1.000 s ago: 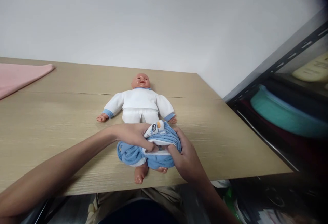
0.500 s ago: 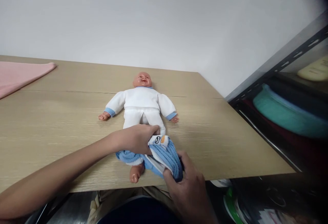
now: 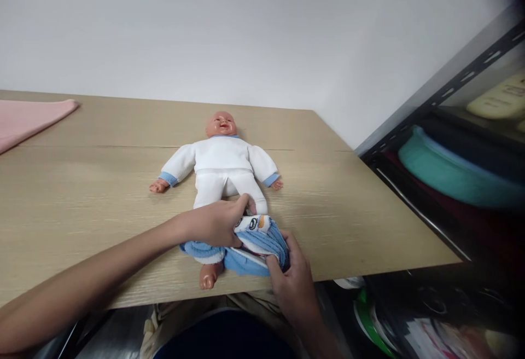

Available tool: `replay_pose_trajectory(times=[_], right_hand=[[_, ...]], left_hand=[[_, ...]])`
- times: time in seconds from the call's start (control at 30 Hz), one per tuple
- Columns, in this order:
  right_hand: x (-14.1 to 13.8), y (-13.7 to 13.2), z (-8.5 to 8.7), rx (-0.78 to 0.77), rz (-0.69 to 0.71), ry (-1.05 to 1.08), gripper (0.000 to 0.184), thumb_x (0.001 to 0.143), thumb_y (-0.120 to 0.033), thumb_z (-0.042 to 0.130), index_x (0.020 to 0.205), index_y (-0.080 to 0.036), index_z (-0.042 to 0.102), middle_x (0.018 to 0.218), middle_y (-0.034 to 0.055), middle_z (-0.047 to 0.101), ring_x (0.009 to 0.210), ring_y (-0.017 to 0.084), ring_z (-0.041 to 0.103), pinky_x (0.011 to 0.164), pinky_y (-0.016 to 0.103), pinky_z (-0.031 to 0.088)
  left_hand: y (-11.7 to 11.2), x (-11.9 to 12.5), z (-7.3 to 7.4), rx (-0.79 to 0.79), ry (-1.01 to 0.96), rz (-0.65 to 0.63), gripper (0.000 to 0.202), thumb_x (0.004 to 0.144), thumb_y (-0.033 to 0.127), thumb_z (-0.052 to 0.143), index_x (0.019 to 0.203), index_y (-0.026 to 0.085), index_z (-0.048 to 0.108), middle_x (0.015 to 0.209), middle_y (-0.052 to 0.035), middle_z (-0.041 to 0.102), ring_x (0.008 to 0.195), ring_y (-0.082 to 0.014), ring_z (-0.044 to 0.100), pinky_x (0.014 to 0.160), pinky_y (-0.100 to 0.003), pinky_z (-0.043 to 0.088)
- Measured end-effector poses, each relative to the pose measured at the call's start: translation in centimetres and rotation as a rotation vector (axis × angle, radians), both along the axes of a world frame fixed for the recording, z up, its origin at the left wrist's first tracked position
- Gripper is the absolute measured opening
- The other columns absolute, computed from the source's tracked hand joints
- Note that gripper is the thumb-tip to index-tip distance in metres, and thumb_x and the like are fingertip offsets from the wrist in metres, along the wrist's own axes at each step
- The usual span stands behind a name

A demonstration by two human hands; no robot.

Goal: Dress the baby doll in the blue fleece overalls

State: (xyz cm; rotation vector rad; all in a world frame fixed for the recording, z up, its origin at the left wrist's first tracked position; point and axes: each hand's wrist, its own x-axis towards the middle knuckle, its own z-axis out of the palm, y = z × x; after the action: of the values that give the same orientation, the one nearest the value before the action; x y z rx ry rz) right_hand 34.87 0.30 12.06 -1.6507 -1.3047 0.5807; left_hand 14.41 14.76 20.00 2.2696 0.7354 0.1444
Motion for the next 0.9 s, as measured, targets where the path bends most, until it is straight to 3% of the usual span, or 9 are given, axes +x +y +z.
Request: replay_pose_trajectory(times=[0.1, 0.27, 0.4, 0.5, 0.6, 0.7, 0.9], right_hand=[[-0.1, 0.3, -0.1, -0.001, 0.014, 0.116, 0.03, 0.091, -0.035, 0.069, 0.119, -0.023, 0.072, 0.106, 0.0046, 0.082, 0.096, 0.029, 0.077, 0.09, 0.038, 0.062], [-0.6, 0.1, -1.0, -0.004, 0.091, 0.265, 0.04, 0.09, -0.035, 0.078, 0.128, -0.024, 0.069, 0.116, 0.0075, 0.083, 0.109, 0.03, 0.08, 0.099, 0.04, 0.067], [-1.2, 0.0, -1.7, 0.078, 0.059, 0.42, 0.054, 0.096, -0.037, 0.084, 0.142, -0.027, 0.058, 0.131, 0.0096, 0.079, 0.114, 0.026, 0.081, 0.097, 0.036, 0.069], [-0.8, 0.5, -1.6, 0.137, 0.068, 0.421, 0.056, 0.098, -0.035, 0.082, 0.147, -0.026, 0.056, 0.143, 0.0143, 0.076, 0.123, 0.027, 0.08, 0.101, 0.038, 0.069], [0.5, 1.6, -0.8, 0.127, 0.144, 0.352, 0.037, 0.101, -0.033, 0.076, 0.136, -0.025, 0.065, 0.127, 0.011, 0.08, 0.116, 0.027, 0.081, 0.102, 0.039, 0.068], [1.8, 2.7, 0.6, 0.135, 0.213, 0.241, 0.016, 0.104, -0.03, 0.072, 0.12, -0.025, 0.072, 0.111, 0.006, 0.078, 0.106, 0.026, 0.078, 0.097, 0.038, 0.065], [3.1, 3.9, 1.8, 0.113, 0.314, 0.191, 0.019, 0.101, -0.028, 0.076, 0.119, -0.025, 0.072, 0.108, 0.0034, 0.076, 0.102, 0.026, 0.075, 0.092, 0.037, 0.063]], left_hand=[[0.5, -0.1, 0.1, -0.172, -0.064, 0.017, 0.062, 0.077, 0.024, 0.083, 0.13, 0.025, 0.051, 0.129, -0.0135, 0.077, 0.116, -0.036, 0.077, 0.095, -0.043, 0.06], [1.0, -0.2, 0.9, -0.32, -0.17, 0.044, 0.061, 0.076, 0.022, 0.08, 0.132, 0.024, 0.055, 0.136, -0.0116, 0.072, 0.13, -0.0345, 0.071, 0.107, -0.043, 0.058], [1.2, -0.1, 1.1, -0.376, -0.23, 0.077, 0.059, 0.078, 0.028, 0.085, 0.13, 0.023, 0.057, 0.129, -0.0098, 0.072, 0.119, -0.0323, 0.072, 0.097, -0.04, 0.059], [1.3, -0.2, 1.7, -0.307, -0.206, 0.054, 0.059, 0.078, 0.03, 0.086, 0.13, 0.022, 0.059, 0.122, -0.0066, 0.072, 0.11, -0.0293, 0.072, 0.09, -0.038, 0.056], [1.8, -0.7, 2.2, -0.202, -0.109, 0.011, 0.059, 0.079, 0.033, 0.09, 0.13, 0.022, 0.064, 0.12, -0.0055, 0.072, 0.109, -0.0297, 0.072, 0.089, -0.037, 0.054], [2.5, -1.1, 2.3, -0.194, -0.098, -0.051, 0.053, 0.08, 0.034, 0.091, 0.126, 0.02, 0.07, 0.115, -0.0045, 0.075, 0.107, -0.0296, 0.074, 0.089, -0.037, 0.055], [3.0, -1.7, 2.8, -0.25, -0.134, -0.064, 0.042, 0.077, 0.023, 0.082, 0.118, 0.015, 0.074, 0.102, -0.0019, 0.076, 0.092, -0.025, 0.071, 0.079, -0.031, 0.054]])
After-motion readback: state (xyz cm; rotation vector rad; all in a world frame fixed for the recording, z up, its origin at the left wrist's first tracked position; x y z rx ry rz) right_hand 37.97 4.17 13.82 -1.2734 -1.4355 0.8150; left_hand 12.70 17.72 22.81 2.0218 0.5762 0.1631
